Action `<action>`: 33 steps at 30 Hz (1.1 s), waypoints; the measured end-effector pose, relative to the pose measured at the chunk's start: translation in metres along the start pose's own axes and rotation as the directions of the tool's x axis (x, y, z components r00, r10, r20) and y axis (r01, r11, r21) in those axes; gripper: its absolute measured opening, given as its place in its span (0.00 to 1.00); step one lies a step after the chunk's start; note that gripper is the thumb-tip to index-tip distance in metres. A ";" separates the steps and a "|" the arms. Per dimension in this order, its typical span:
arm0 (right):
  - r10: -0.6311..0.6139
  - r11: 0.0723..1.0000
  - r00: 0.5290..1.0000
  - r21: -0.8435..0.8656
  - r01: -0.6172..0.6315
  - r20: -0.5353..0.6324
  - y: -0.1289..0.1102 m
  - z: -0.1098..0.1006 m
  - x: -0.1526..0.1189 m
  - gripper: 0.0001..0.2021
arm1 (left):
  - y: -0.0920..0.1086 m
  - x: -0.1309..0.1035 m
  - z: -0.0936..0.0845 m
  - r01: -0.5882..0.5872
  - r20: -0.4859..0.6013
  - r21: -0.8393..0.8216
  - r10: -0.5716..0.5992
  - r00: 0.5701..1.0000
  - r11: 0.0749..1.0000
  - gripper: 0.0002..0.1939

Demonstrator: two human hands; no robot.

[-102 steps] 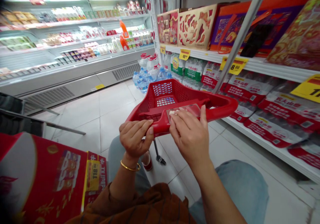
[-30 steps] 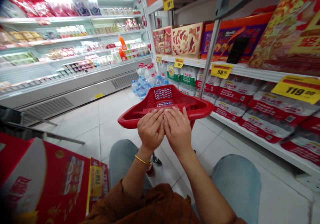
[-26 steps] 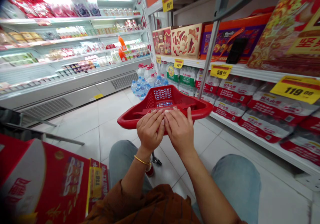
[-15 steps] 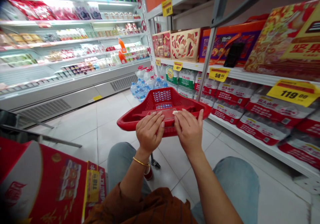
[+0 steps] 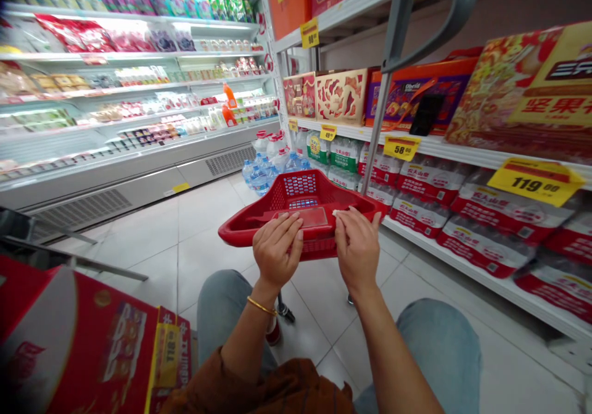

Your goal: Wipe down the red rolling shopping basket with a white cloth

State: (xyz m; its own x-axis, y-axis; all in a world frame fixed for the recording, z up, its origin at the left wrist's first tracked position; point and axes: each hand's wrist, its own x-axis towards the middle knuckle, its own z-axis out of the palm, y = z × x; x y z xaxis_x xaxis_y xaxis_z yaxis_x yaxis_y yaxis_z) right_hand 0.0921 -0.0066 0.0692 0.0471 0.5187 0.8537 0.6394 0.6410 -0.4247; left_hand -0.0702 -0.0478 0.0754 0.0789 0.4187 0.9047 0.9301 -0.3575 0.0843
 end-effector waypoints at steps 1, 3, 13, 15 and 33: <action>-0.003 1.000 1.000 0.028 0.003 0.009 -0.006 0.002 -0.001 0.11 | 0.000 0.000 0.000 0.003 0.001 0.002 -0.003 1.000 1.000 0.13; -0.033 0.996 0.999 0.080 0.029 0.043 -0.018 0.005 -0.002 0.11 | -0.001 0.000 -0.001 0.005 0.010 0.006 -0.005 1.000 1.000 0.13; -0.232 0.971 0.955 -0.018 0.240 0.185 -0.034 0.012 0.003 0.11 | -0.008 -0.001 -0.002 -0.021 0.026 0.000 0.021 0.999 1.000 0.14; -0.217 0.974 0.958 -0.027 0.225 0.187 -0.030 0.010 0.005 0.10 | -0.008 0.000 -0.003 -0.033 0.021 -0.009 0.034 0.999 0.999 0.13; -0.131 0.989 0.972 -0.041 0.142 0.193 0.002 0.001 0.016 0.12 | -0.010 0.002 -0.003 -0.064 0.012 -0.029 0.065 0.998 0.998 0.13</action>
State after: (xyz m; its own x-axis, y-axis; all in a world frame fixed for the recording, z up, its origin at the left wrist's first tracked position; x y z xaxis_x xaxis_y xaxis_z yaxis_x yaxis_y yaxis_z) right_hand 0.0935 0.0035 0.0820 -0.1865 0.5297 0.8275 0.6703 0.6843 -0.2870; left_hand -0.0808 -0.0456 0.0774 0.1432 0.4050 0.9030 0.9125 -0.4073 0.0380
